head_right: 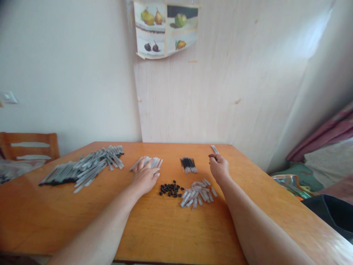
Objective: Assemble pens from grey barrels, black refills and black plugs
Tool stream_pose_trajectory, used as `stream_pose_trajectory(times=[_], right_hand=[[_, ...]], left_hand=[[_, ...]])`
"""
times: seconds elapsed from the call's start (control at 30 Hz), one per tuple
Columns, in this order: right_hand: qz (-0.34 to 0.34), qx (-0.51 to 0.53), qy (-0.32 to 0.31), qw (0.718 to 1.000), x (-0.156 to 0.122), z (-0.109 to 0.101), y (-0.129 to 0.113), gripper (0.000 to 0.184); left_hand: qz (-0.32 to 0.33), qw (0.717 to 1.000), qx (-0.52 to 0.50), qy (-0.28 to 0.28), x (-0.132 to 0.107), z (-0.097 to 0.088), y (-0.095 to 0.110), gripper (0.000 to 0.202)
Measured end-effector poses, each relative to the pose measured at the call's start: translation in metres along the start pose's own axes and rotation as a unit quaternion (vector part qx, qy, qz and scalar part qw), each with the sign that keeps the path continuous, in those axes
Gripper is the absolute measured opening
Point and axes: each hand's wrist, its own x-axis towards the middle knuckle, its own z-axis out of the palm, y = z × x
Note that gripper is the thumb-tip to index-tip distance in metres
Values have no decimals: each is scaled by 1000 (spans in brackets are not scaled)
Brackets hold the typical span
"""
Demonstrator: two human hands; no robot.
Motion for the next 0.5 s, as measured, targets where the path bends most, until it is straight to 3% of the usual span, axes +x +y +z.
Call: stream_pose_trajectory(times=[0.17, 0.5], right_hand=[[-1, 3, -10, 1000, 0, 1, -1, 43], [-26, -33, -27, 999, 0, 4, -4, 41]], left_hand=[[-2, 1000, 0, 18, 2, -5, 5, 24], [-28, 999, 34, -16, 2, -9, 14, 21]])
